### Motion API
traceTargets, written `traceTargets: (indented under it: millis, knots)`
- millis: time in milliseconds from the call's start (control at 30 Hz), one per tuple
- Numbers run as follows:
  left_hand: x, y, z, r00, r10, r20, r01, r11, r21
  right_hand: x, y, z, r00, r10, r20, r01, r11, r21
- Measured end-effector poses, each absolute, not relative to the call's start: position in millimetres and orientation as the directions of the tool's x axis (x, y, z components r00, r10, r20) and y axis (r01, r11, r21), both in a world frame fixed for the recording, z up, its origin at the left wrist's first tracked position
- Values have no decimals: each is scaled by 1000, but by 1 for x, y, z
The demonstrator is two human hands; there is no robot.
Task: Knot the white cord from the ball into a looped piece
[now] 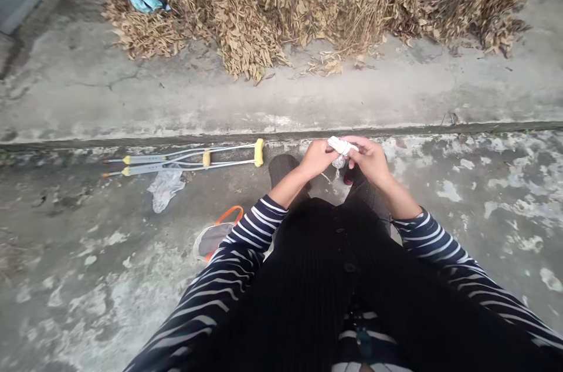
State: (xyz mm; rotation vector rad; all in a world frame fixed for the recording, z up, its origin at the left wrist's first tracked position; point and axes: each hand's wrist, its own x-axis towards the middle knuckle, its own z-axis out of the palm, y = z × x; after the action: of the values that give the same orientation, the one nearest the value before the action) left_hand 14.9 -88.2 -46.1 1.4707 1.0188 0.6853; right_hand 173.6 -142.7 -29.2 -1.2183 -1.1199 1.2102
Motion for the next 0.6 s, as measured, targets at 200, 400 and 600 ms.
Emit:
traceTargets:
  millis: [200,400,600]
  knots:
    - [11,-90,-34,432,899,-77,423,-126,898,176,-149,-23,34,999,-36,-49,-34,-998]
    - [13,-92,-24,456,879,-143,419,-70,906,183,-143,-21,55,998,-40,21,-41,-999]
    - [25,-87,-29,415,902,-117,262,5,965,178,-136,-12,163,968,190,322,130,-938]
